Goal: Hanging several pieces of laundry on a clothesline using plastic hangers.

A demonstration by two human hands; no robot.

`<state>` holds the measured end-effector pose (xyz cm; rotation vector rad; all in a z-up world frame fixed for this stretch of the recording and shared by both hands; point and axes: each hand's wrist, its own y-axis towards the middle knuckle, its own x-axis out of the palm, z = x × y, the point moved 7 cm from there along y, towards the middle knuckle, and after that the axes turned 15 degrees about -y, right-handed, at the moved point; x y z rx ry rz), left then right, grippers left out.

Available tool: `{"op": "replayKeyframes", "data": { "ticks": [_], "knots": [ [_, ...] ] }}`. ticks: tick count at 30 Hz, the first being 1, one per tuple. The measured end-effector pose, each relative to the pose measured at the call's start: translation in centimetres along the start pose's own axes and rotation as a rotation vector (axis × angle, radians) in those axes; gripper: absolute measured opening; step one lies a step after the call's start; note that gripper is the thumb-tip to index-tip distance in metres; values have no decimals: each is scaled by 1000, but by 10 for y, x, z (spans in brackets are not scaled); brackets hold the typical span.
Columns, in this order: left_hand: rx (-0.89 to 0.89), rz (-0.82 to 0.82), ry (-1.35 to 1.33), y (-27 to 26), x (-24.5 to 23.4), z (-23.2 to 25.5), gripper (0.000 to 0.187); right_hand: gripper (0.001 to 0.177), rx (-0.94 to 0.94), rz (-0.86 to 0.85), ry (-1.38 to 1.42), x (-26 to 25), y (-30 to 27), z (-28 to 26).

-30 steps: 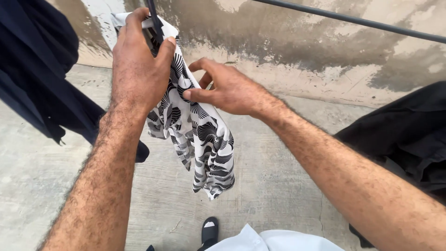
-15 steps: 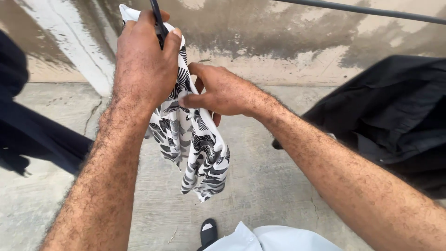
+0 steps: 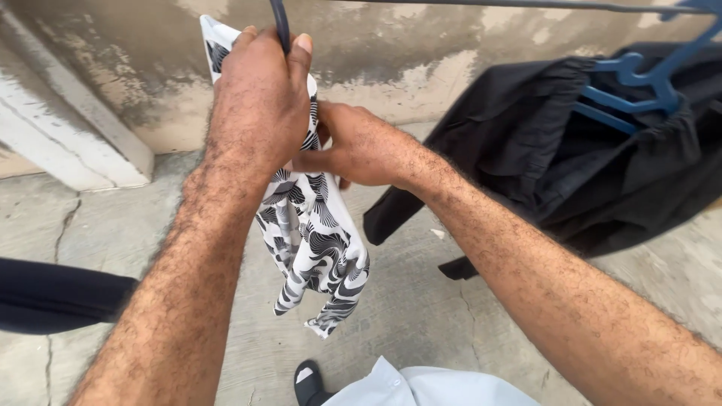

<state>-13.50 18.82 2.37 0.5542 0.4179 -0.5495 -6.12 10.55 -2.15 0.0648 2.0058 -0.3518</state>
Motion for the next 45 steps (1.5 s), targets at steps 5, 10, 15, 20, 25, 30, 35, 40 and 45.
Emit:
{"op": "replayKeyframes", "data": {
  "ticks": [5,10,15,20,25,30,35,40,45],
  "knots": [
    [114,-45,-6,3,58,34,46,51,103,211,44,-31,-29,48],
    [74,-182,-69,7,113,67,46,47,270,273,133,-53,-62,100],
    [92,-299,-108,15,167,93,46,50,452,314,95,-67,-93,151],
    [94,-392,-155,21,213,116,46,46,516,356,115,-79,-118,185],
    [190,-409,-202,25,252,135,44,43,571,388,151,-87,-141,216],
    [156,-487,-224,21,271,157,45,42,661,451,196,-97,-168,238],
    [155,-484,-262,19,274,161,42,34,674,671,75,-116,-193,253],
    [230,-393,-259,13,247,155,39,27,515,839,101,-135,-204,213],
    [111,-365,-270,4,207,126,34,28,279,526,173,-118,-168,173]
  ]
}}
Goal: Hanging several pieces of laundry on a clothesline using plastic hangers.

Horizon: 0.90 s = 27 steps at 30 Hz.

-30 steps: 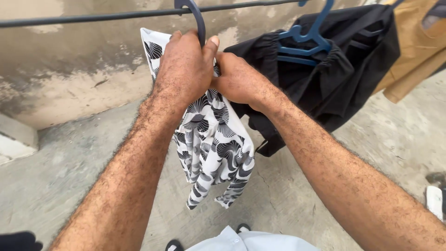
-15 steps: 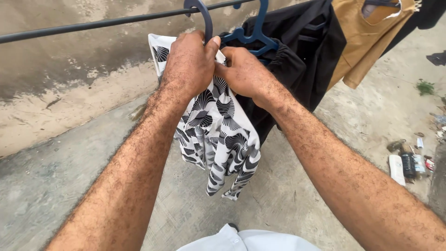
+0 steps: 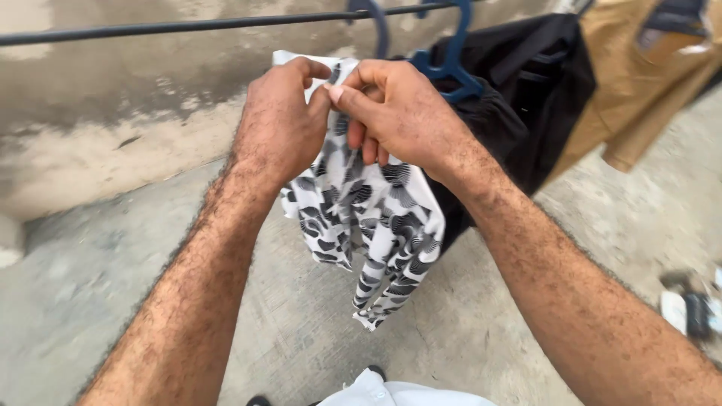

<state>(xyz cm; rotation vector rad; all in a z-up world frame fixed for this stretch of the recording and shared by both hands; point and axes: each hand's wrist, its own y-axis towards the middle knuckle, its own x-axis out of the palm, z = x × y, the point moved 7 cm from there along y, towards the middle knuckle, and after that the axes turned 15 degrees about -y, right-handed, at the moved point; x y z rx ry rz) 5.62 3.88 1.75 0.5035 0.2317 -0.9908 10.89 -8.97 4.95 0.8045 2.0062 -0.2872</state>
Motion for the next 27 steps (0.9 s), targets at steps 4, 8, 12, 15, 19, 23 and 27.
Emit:
{"op": "replayKeyframes", "data": {
  "ticks": [4,8,12,15,19,23,27],
  "knots": [
    [-136,101,54,-30,-51,-18,34,28,-89,-164,69,38,17,-35],
    [-251,227,108,-63,-105,-36,33,31,-187,-310,58,76,29,-78],
    [-326,360,193,-100,-164,-43,33,31,-277,-407,19,113,24,-123],
    [-337,459,221,-129,-205,-44,33,31,-358,-492,3,138,18,-158],
    [-316,561,268,-171,-259,-49,32,32,-449,-558,28,167,14,-210],
    [-342,640,292,-214,-310,-50,34,32,-542,-603,19,197,10,-263],
    [-405,707,305,-253,-360,-59,35,34,-614,-632,25,231,5,-314]
  ]
}}
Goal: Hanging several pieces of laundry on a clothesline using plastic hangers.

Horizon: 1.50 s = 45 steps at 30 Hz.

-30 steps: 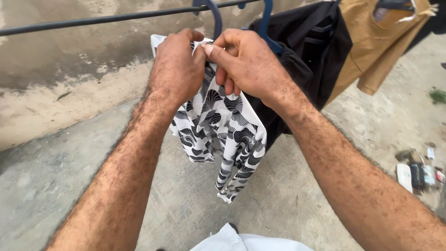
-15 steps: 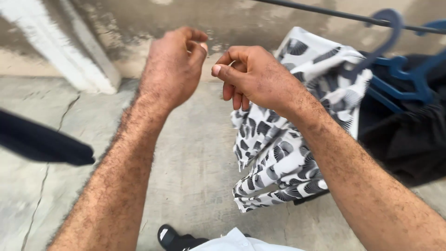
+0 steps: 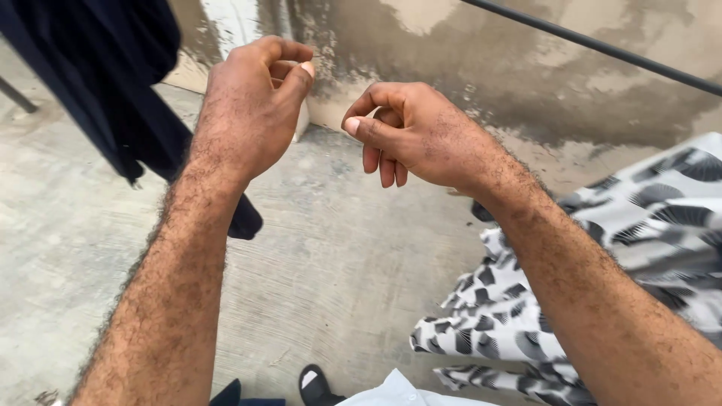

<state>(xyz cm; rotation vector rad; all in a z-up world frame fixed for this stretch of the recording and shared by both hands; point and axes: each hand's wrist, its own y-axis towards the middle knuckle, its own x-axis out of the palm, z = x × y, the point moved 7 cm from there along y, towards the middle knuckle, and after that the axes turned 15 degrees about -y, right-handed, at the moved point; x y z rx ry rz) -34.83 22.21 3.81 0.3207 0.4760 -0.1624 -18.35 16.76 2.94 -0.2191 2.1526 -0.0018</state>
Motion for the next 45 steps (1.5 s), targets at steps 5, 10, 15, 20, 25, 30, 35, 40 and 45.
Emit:
{"op": "replayKeyframes", "data": {
  "ticks": [5,10,15,20,25,30,35,40,45],
  "knots": [
    [-18,80,42,14,-66,-34,34,35,-88,-13,9,29,56,-47],
    [64,164,97,48,-133,-85,33,43,-236,68,-2,39,108,-87],
    [297,441,229,104,-203,-110,46,58,-370,167,-52,34,150,-117],
    [117,493,303,157,-228,-139,57,66,-460,195,-7,35,180,-135],
    [-112,468,135,164,-228,-153,52,68,-491,156,0,42,189,-136],
    [250,469,224,164,-219,-143,39,76,-402,153,38,44,196,-127],
    [645,287,142,126,-180,-68,32,91,-307,210,158,31,206,-115],
    [379,-108,182,109,-116,-18,36,103,-325,207,313,17,191,-96],
    [96,-381,55,93,-53,-38,38,91,-393,164,481,25,171,-71]
  ]
}}
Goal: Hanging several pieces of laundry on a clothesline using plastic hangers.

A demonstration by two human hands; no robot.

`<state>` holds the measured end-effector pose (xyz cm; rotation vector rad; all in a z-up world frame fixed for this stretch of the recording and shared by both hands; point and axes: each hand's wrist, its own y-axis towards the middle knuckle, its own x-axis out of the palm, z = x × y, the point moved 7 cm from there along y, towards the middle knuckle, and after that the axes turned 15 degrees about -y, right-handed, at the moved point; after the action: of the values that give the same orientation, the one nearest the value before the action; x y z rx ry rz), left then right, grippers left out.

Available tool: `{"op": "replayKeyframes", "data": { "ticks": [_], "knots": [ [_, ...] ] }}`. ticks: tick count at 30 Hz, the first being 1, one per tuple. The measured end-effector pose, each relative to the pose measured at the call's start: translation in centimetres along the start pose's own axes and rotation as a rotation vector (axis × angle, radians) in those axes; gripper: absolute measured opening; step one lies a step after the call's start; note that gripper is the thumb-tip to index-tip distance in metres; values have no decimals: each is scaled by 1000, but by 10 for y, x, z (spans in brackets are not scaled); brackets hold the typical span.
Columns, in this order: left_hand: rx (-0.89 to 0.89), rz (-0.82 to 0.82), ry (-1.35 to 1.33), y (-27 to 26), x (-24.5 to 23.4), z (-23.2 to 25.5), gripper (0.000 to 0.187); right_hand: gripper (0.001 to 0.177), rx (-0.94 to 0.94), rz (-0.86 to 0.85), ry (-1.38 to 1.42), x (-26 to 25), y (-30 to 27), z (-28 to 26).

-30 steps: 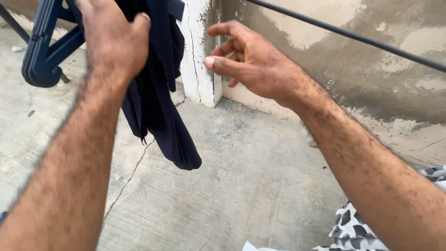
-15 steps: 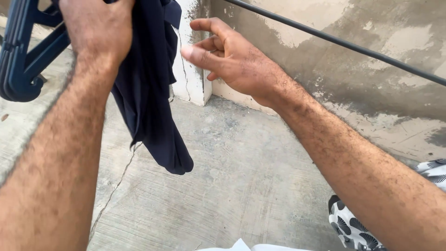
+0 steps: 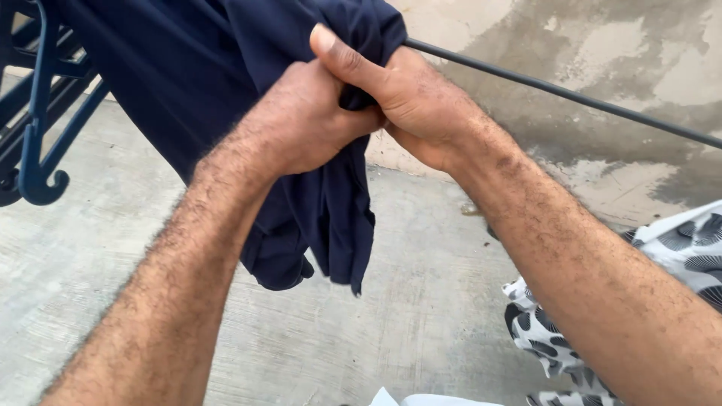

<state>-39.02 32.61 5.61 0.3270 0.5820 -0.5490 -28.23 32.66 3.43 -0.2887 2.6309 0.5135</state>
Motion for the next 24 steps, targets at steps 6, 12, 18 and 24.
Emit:
{"op": "replayKeyframes", "data": {
  "ticks": [6,12,18,24],
  "knots": [
    [-119,-271,80,-27,55,28,38,74,125,66,126,-27,-45,13],
    [-88,-292,6,-18,64,8,28,56,220,277,152,-54,-82,-2],
    [77,437,127,1,-8,19,24,58,248,408,213,-78,-118,-11],
    [20,666,122,14,-22,4,29,63,339,370,328,-95,-138,-28]
  ]
}}
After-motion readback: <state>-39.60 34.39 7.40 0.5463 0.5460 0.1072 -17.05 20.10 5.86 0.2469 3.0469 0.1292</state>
